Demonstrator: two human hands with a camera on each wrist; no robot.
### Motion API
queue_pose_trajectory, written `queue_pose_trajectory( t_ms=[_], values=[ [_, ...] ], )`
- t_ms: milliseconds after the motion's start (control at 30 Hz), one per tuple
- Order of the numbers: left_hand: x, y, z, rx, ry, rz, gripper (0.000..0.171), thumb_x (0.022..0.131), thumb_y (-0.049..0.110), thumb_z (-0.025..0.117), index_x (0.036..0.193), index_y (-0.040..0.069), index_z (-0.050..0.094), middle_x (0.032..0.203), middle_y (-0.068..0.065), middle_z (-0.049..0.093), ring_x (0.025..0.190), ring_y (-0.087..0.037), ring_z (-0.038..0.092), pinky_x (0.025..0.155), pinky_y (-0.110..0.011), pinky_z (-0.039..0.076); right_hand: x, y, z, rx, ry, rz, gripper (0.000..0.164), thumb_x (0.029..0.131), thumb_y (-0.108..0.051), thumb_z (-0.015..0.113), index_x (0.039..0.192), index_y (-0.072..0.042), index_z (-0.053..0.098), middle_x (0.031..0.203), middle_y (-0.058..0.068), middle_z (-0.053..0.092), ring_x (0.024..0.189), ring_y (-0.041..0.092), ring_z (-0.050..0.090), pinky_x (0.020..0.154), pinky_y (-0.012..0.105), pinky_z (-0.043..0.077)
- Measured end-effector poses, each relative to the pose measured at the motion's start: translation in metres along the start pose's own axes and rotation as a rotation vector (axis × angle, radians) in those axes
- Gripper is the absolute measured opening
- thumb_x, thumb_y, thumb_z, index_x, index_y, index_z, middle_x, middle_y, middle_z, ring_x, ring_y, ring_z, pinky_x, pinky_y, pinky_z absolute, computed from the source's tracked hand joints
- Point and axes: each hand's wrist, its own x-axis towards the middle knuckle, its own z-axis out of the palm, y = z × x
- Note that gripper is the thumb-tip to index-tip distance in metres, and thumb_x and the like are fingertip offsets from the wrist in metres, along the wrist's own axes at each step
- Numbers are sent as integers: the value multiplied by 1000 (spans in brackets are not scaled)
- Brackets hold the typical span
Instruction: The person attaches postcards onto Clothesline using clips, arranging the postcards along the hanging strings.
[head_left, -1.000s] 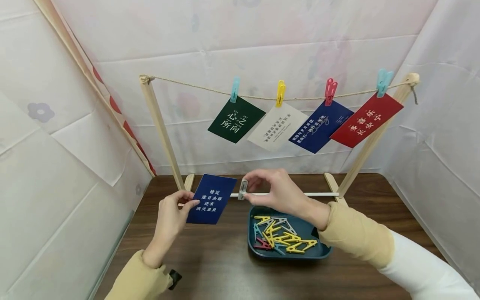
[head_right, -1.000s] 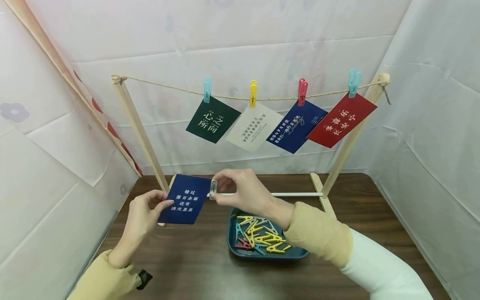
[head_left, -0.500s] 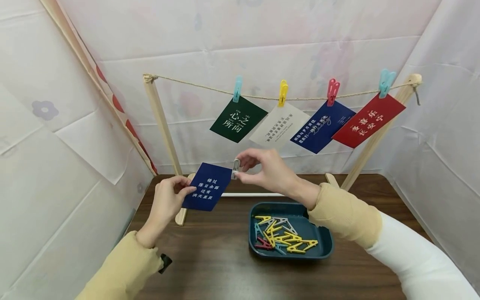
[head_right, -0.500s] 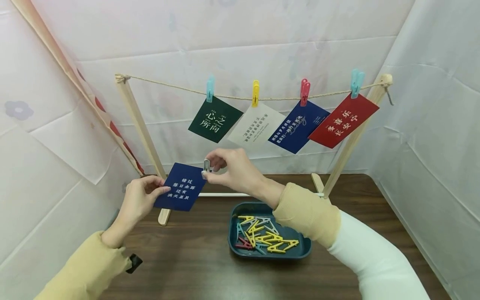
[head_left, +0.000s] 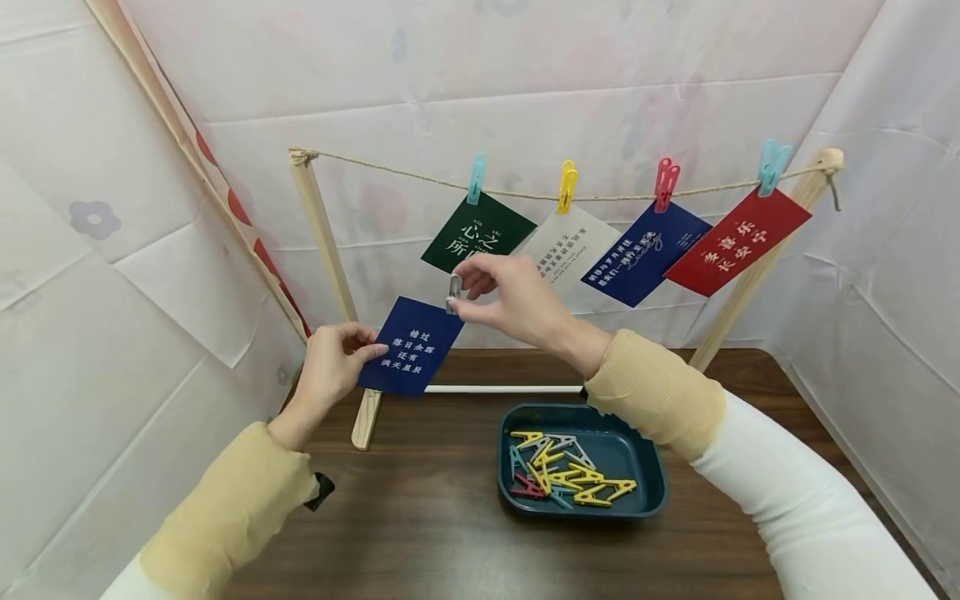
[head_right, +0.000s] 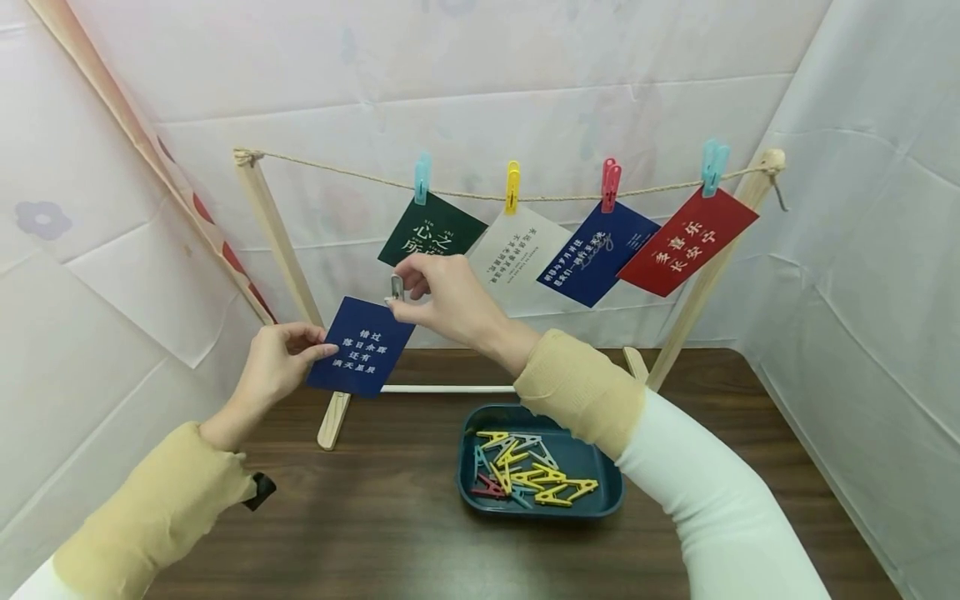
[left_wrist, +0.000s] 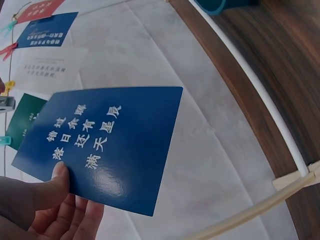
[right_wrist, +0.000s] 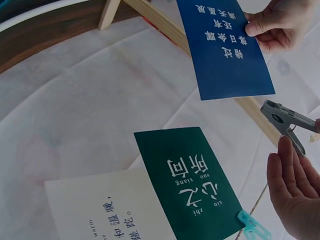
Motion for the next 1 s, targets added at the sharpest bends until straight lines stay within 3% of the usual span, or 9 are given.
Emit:
queue_pose_trajectory(
  t_ms=[333, 667, 1000],
  values=[
    [17, 3, -10, 1, -10, -21, 14, 84, 6, 73, 82, -6, 66, 77, -16, 66, 71, -25, 61, 61, -24, 43, 25, -2, 1, 1, 41, 33, 29, 85, -10, 72, 109, 3, 63, 92, 12, 67, 80, 18, 63, 78, 30, 51],
    [33, 3, -12, 9, 26, -26, 15, 84, 6, 73, 85, -7, 67, 78, -18, 67, 73, -27, 61, 65, -28, 43, 51, -6, 7, -13, 66, 66, 31, 86, -13, 72, 111, 3, 63, 92, 10, 67, 82, 16, 64, 77, 21, 49],
    [50, 12, -18, -5, 29, -28, 15, 86, 6, 71, 86, -8, 67, 80, -20, 67, 69, -22, 58, 59, -18, 41, 76, -13, 7, -7, 104, 78, 30, 86, -16, 71, 110, 1, 63, 96, 10, 68, 85, 16, 65, 78, 20, 48]
  ],
)
